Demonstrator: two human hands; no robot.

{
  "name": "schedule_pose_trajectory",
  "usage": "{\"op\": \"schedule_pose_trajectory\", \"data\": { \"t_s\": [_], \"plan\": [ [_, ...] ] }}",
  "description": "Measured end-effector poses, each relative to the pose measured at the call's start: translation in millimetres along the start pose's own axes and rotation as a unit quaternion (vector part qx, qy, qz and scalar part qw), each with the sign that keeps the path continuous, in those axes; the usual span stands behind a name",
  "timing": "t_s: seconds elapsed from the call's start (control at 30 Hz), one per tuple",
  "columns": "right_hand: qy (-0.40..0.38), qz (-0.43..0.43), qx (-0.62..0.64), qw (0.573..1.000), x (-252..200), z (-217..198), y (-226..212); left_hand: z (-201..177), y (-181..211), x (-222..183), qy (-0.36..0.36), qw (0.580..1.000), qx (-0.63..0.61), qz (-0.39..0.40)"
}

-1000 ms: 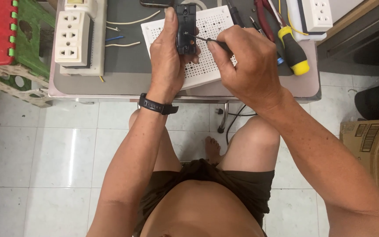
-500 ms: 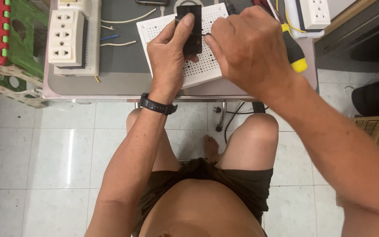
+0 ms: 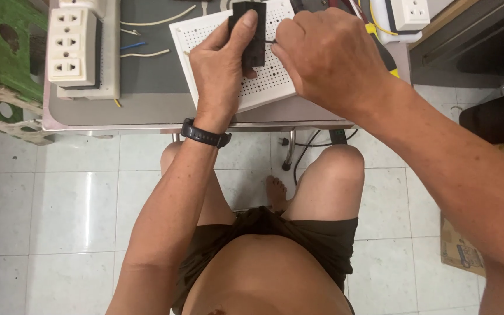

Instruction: Assembling a small electronic component onto a perforated mounting plate using a screwdriver.

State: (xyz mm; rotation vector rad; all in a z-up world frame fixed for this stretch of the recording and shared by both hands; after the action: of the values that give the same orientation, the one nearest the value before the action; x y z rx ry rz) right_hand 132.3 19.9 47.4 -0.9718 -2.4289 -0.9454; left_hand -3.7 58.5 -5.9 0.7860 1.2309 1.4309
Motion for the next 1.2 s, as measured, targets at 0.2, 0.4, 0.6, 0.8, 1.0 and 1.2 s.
{"op": "schedule_pose_trajectory", "data": {
  "t_s": [0.2,0.4,0.6,0.8,1.0,1.2],
  "plan": [
    [0.057,0.242,0.197,0.948,-7.9,13.5,2.7,-2.2,-0.1,2.7,0.022,1.000,-0.005,0.015],
    [0.057,0.461,0.339,0.818,-37.0,22.3,2.2,3.7,5.8,-0.1,0.048,0.990,0.045,0.128],
    [0.126,0.446,0.087,0.882,-67.0,52.9,43.2,0.4,-3.6,0.4,0.040,0.999,0.012,0.032],
    [0.177,0.362,0.029,0.915,-105.6,40.9,64.5,-9.0,-13.8,9.5,0.022,0.996,-0.085,-0.013],
    [0.014,0.431,0.042,0.901,-174.7,33.9,68.9,-6.5,-32.4,18.3,-0.083,0.974,-0.209,-0.039],
    [0.138,0.394,0.143,0.897,-174.0,26.3,69.7,-8.7,-33.5,18.0,-0.114,0.942,-0.303,-0.091]
  ]
}}
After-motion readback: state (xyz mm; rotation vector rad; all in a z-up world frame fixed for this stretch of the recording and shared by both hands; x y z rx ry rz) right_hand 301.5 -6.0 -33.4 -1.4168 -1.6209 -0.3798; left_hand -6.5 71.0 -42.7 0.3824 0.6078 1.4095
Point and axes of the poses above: each hand's wrist, its own x-axis towards the middle knuckle, its own z-axis out of the palm, y = z × x, the point moved 6 cm from there along x, towards the middle knuckle, and after that the axes turned 10 degrees about y, right-handed, at the moved point
